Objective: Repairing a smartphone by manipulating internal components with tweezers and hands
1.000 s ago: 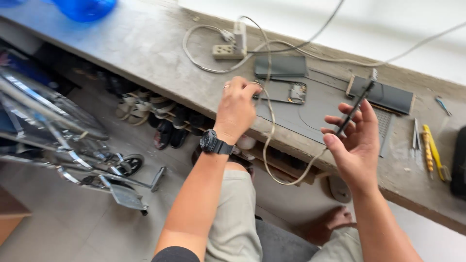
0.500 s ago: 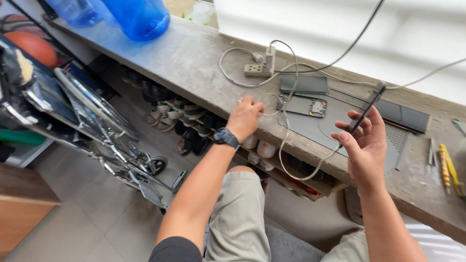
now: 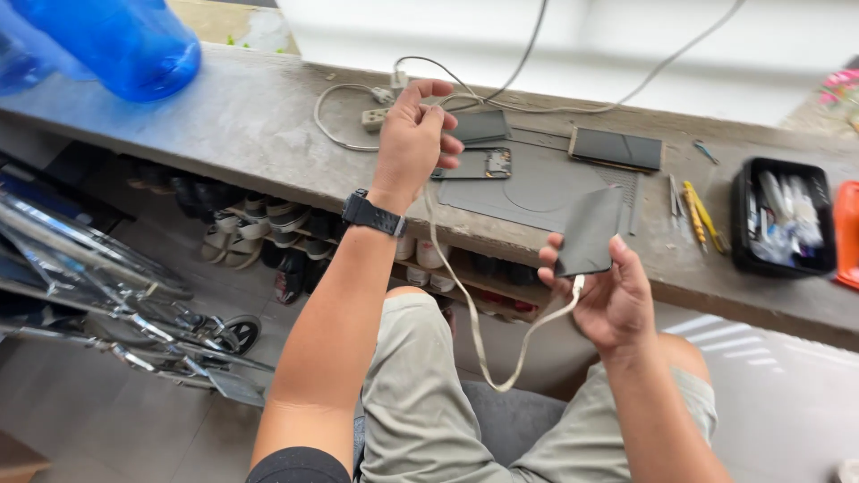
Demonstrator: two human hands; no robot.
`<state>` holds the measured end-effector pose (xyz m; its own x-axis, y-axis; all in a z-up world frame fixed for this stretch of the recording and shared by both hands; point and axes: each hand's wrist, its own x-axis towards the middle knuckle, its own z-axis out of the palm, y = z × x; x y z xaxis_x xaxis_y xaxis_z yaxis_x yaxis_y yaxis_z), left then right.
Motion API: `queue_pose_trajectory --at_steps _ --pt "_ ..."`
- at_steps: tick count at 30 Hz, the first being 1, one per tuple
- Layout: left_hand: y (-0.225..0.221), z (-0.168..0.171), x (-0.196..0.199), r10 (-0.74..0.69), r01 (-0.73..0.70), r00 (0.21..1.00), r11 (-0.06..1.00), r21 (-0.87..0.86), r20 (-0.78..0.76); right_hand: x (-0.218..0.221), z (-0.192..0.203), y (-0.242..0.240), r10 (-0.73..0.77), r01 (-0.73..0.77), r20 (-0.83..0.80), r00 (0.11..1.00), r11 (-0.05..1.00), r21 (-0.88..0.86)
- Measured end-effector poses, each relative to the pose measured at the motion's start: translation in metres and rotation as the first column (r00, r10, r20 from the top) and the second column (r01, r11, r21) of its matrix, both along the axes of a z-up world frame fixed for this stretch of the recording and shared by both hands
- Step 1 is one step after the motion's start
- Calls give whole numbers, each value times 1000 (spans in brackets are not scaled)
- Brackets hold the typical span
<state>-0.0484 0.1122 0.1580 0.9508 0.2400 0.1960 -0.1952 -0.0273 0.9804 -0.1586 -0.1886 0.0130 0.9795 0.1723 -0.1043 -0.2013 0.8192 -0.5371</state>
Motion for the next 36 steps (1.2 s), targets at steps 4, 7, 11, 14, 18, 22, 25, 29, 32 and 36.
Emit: queue_pose_trajectory --at_steps 4,7,11,14,18,22,25,29,32,36 --pt "-37 -36 24 -277 199 952 880 -432 -126 -50 2 -21 125 -108 -62 990 969 223" --pt "-63 -76 35 -315 170 926 840 -515 -209 -76 -20 -40 238 -224 13 971 891 396" --pt "-89 -144 39 -350 149 865 863 -483 -359 -96 -39 -60 89 -155 161 983 873 463" --pt "-98 -185 30 -313 212 837 942 -261 -449 -97 -49 -79 -15 -102 227 974 863 494" --pt "-97 -176 -5 -292 352 848 934 59 -443 -91 -58 -101 -62 -75 249 967 859 506" --pt "-85 -160 -45 -282 326 887 943 64 -366 -82 -59 -105 -72 -43 222 972 881 472" --pt "-68 -153 -77 -255 163 910 946 -282 -328 -74 -60 -101 -60 -19 183 981 915 403" --pt "-38 -144 -114 -347 196 928 760 -620 -132 -67 -51 -80 101 -112 192 976 993 49" --pt "-16 -125 -122 -522 381 852 668 -639 -38 -62 -41 -53 279 -274 140 950 960 -49" --pt "-2 -99 -106 -667 597 740 594 -540 85 -40 -44 -10 520 -520 -3 854 854 3"
